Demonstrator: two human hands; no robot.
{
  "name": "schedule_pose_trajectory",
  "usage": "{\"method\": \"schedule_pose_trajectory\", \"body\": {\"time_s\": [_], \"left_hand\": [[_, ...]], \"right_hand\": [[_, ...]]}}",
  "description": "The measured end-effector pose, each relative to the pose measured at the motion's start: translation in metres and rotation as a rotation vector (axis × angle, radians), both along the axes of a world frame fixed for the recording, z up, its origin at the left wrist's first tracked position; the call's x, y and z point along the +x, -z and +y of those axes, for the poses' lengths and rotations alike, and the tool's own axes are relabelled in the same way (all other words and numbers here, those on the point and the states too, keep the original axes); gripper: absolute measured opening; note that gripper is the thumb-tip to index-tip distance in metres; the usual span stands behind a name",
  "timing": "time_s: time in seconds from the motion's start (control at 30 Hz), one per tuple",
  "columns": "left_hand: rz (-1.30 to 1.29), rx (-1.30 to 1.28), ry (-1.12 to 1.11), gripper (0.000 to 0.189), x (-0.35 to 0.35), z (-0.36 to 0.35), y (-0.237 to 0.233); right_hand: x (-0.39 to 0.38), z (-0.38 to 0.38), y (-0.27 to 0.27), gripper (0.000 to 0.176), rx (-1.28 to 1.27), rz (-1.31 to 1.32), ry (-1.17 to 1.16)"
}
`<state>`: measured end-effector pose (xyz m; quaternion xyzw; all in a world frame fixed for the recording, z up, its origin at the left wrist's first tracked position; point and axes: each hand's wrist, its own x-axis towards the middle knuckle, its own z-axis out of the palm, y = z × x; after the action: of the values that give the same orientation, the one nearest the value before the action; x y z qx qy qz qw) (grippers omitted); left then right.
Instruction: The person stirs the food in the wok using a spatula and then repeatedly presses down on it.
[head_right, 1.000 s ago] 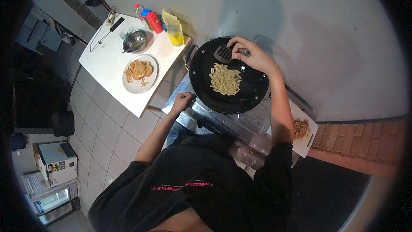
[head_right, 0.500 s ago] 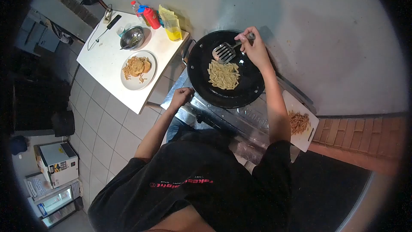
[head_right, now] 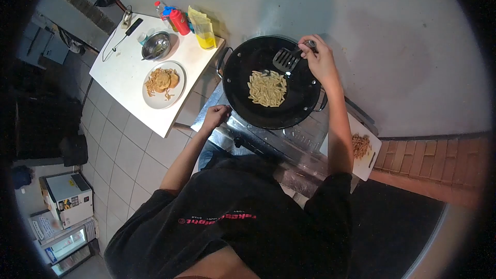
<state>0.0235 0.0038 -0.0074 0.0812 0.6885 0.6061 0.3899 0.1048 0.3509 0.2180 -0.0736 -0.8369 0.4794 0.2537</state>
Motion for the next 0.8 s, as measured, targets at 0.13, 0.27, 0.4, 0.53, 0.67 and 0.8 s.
{"method": "schedule_pose_trajectory", "body": {"time_s": [0.13,0.27,0.4,0.53,0.67,0.8], "left_hand": [[0.020,-0.009,-0.002,0.039,0.000,0.000,0.006],[0.042,0.037,-0.015,0.039,0.001,0.001,0.007],[0.022,0.006,-0.008,0.039,0.001,-0.001,0.003],[-0.007,0.031,-0.009,0.039,0.002,0.000,-0.002],[0.016,0.039,-0.029,0.039,0.003,0.002,0.000],[0.015,0.011,-0.032,0.038,0.004,0.002,-0.009]], "right_hand": [[0.008,-0.006,0.010,0.010,-0.085,-0.092,0.030],[0.013,-0.029,-0.005,0.009,-0.139,-0.200,-0.060],[0.007,-0.038,-0.018,0.007,-0.051,-0.071,-0.095],[-0.009,-0.035,-0.010,0.006,-0.020,0.015,-0.160],[-0.019,-0.029,0.010,0.006,-0.100,0.006,-0.204],[-0.011,-0.031,0.009,0.007,-0.178,-0.106,-0.301]]}}
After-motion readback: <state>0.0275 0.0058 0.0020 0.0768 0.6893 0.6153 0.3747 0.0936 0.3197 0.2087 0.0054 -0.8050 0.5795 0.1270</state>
